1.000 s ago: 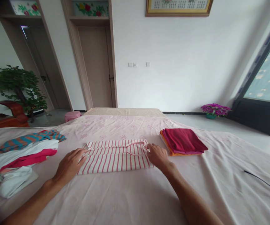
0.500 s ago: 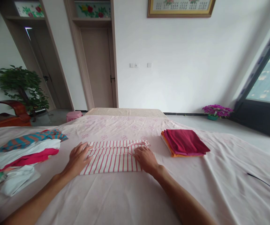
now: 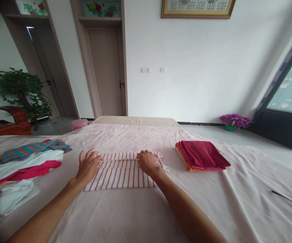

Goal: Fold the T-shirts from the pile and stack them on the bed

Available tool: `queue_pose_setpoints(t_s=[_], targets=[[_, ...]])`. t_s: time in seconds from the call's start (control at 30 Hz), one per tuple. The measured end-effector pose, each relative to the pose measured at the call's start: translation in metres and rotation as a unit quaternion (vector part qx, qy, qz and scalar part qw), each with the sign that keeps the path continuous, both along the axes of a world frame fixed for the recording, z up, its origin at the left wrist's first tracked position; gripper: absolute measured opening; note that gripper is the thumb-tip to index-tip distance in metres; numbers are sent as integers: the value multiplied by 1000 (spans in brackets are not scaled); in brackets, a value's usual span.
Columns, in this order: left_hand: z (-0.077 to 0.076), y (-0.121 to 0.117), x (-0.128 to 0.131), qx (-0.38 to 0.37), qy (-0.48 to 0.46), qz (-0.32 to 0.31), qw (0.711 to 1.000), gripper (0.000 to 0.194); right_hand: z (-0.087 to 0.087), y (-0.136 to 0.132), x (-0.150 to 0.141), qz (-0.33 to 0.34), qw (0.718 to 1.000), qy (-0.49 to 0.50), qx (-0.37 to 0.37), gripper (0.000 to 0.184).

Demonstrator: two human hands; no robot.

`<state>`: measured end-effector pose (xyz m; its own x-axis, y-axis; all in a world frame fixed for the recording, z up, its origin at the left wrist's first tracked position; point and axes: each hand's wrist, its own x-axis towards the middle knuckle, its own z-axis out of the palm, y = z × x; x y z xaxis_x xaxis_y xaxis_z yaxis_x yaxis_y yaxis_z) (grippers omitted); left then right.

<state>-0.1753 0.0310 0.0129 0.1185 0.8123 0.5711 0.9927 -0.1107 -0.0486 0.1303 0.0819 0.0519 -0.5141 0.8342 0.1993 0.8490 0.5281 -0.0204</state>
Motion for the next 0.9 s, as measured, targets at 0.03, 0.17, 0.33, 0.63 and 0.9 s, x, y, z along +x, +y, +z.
queue_pose_setpoints(t_s=[0.03, 0.17, 0.33, 0.63, 0.9], targets=[[-1, 1, 0, 1, -5, -3, 1000, 24, 0, 1, -1, -5, 1000, -2, 0, 21], [-2, 3, -3, 7, -25, -14, 1000, 22, -1, 1, -4, -32, 999, -4, -7, 24], [6, -4, -7, 32, -43, -13, 998, 18, -2, -1, 0, -25, 999, 28, -3, 23], [14, -17, -10, 24, -30, -36, 999, 15, 0, -13, 9, 24, 996, 79, 19, 26], [12, -18, -8, -22, -15, -48, 998, 18, -6, -12, 13, 58, 995, 75, -23, 21]])
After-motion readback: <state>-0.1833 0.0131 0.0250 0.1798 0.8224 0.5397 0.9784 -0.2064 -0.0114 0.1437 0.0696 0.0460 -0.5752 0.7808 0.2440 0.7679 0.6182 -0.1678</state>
